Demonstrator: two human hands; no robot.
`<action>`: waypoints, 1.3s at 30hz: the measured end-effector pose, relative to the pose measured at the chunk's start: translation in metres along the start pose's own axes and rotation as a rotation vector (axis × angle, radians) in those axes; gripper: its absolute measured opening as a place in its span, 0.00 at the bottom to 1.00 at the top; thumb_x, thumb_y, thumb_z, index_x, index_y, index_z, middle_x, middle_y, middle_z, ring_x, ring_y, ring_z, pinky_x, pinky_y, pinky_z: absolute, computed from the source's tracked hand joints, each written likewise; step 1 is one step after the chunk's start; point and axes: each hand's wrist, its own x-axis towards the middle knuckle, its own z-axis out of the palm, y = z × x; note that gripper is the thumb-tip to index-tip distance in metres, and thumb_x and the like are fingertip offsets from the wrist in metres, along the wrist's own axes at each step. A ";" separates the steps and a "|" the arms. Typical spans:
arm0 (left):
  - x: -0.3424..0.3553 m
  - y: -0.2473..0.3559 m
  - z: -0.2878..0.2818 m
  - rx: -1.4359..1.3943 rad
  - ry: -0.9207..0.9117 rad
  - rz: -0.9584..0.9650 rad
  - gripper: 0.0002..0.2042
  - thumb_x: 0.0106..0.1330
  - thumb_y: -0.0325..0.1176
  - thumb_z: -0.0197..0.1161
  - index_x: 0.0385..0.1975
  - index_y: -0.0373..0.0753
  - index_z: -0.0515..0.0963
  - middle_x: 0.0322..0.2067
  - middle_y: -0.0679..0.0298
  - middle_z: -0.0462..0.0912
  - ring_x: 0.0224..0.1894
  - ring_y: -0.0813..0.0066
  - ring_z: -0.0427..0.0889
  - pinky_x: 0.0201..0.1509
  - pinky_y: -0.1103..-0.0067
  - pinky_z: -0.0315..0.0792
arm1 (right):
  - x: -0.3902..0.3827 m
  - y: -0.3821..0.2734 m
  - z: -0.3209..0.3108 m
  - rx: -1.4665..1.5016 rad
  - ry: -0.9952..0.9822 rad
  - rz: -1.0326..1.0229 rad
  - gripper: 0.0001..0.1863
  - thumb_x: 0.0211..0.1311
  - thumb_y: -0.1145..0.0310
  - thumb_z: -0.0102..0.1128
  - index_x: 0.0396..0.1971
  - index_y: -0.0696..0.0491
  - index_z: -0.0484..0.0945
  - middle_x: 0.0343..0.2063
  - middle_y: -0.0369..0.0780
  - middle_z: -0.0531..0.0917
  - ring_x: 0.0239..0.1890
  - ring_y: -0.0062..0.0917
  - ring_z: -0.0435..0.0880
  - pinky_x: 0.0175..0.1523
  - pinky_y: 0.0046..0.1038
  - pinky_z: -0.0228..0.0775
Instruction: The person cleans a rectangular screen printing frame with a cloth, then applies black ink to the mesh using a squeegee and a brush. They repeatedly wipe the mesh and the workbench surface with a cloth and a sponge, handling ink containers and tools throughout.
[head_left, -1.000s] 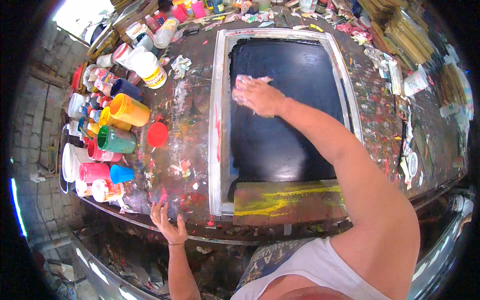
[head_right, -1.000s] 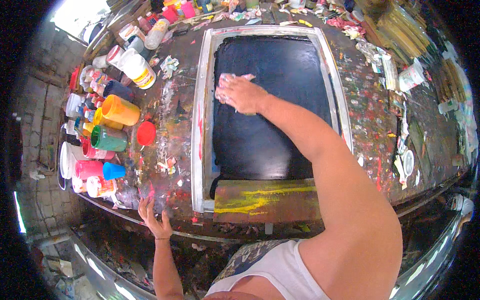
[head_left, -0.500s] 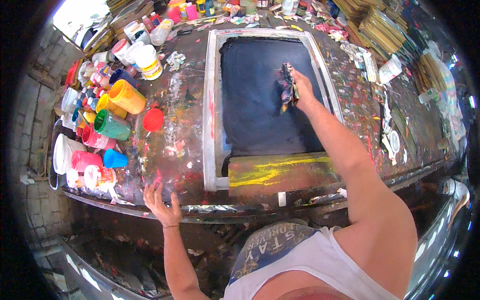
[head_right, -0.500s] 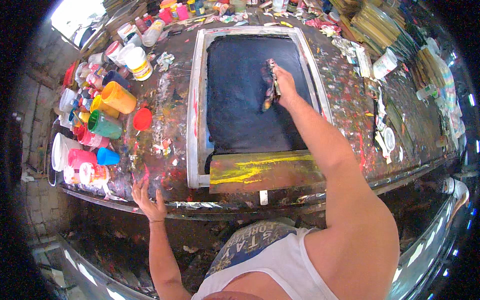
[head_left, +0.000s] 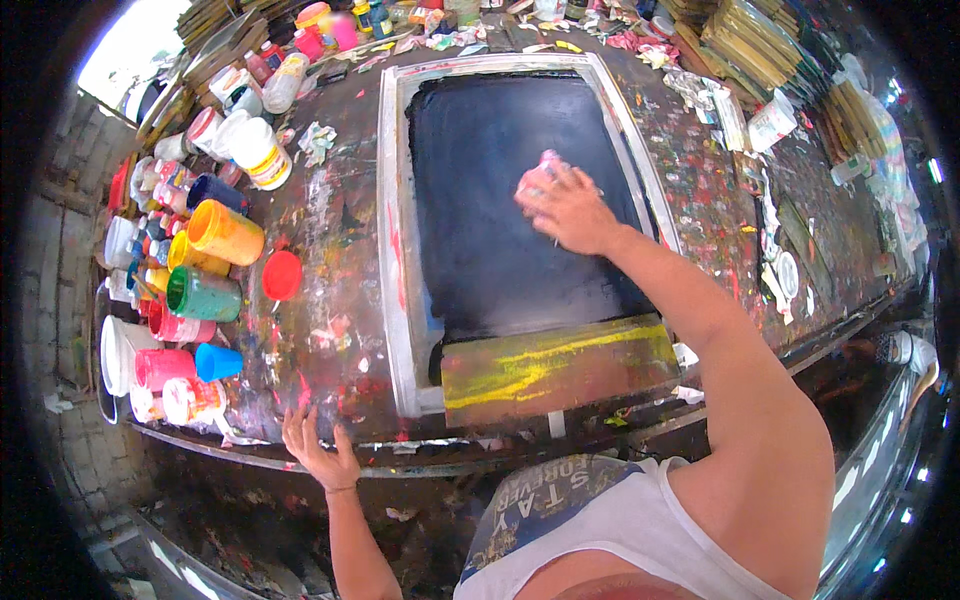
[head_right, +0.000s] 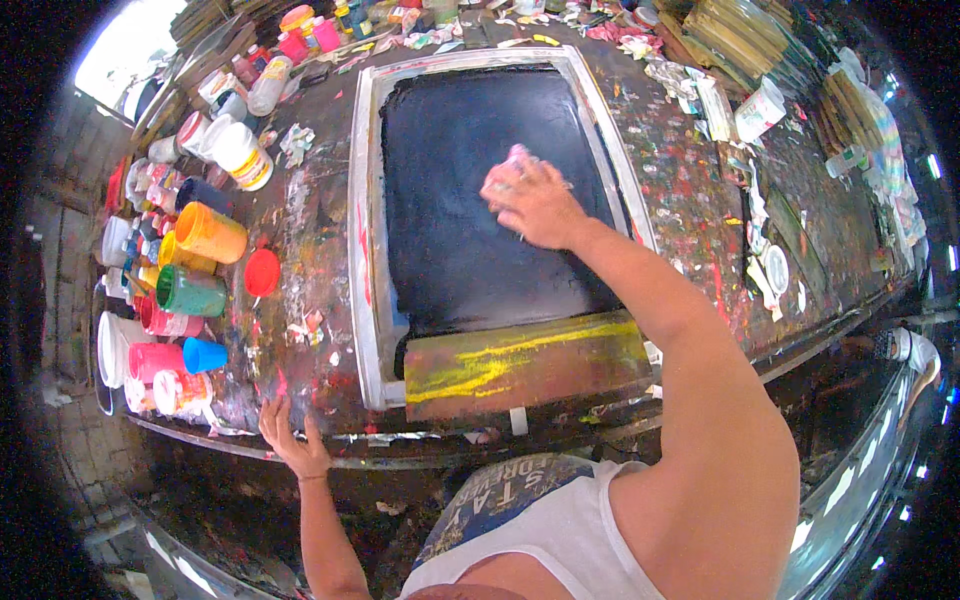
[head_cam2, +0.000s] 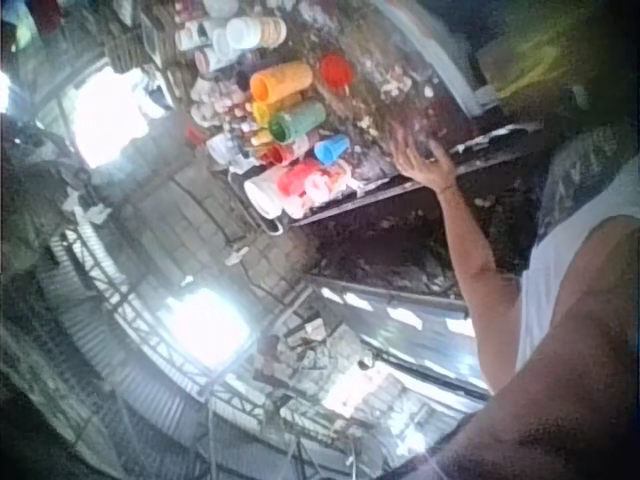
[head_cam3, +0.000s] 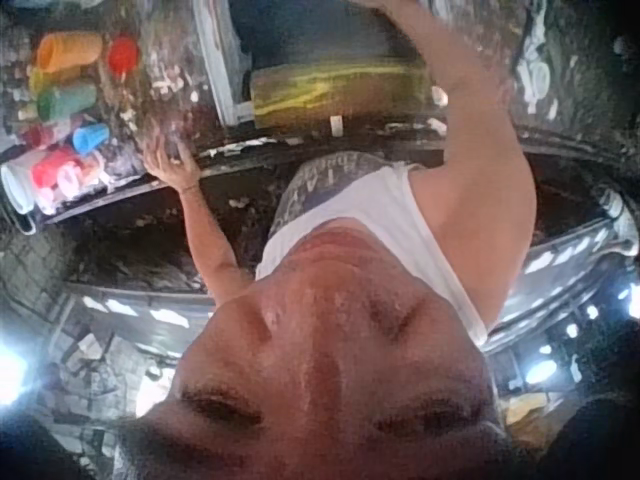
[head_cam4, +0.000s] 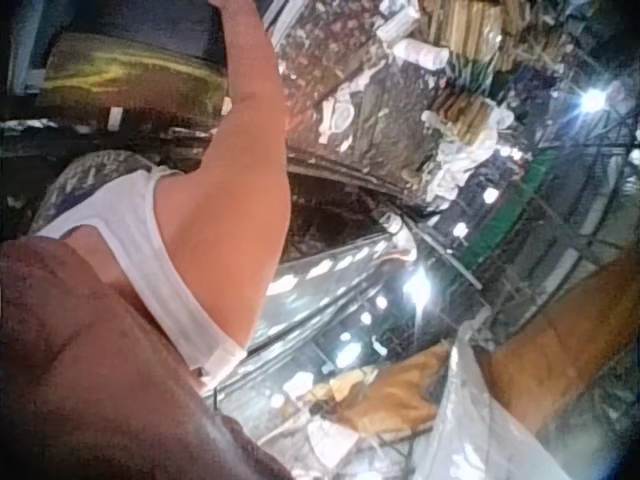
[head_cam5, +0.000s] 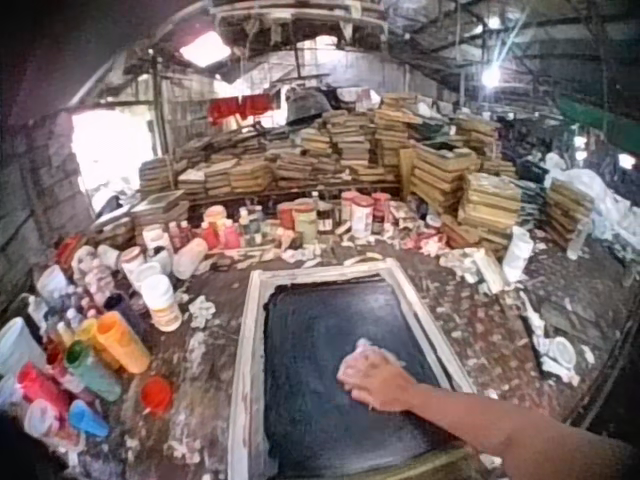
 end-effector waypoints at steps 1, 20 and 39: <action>0.000 0.000 0.000 -0.005 -0.006 -0.001 0.24 0.73 0.43 0.67 0.61 0.32 0.82 0.66 0.47 0.81 0.75 0.35 0.70 0.78 0.42 0.60 | 0.006 0.017 0.004 -0.010 0.023 0.101 0.31 0.79 0.47 0.61 0.78 0.36 0.74 0.81 0.46 0.68 0.84 0.54 0.60 0.83 0.60 0.53; 0.006 0.004 -0.001 -0.011 -0.126 -0.020 0.27 0.80 0.52 0.60 0.64 0.33 0.80 0.65 0.43 0.81 0.75 0.32 0.70 0.77 0.38 0.59 | 0.221 0.124 0.088 -0.087 0.087 0.368 0.31 0.84 0.51 0.48 0.72 0.61 0.73 0.74 0.58 0.74 0.81 0.56 0.66 0.87 0.53 0.52; 0.008 0.005 -0.002 0.046 -0.203 -0.018 0.29 0.81 0.54 0.57 0.64 0.32 0.81 0.67 0.44 0.80 0.75 0.35 0.69 0.79 0.40 0.57 | 0.067 0.084 0.044 -0.066 0.075 0.572 0.40 0.79 0.42 0.58 0.80 0.52 0.69 0.78 0.59 0.69 0.83 0.65 0.58 0.85 0.61 0.50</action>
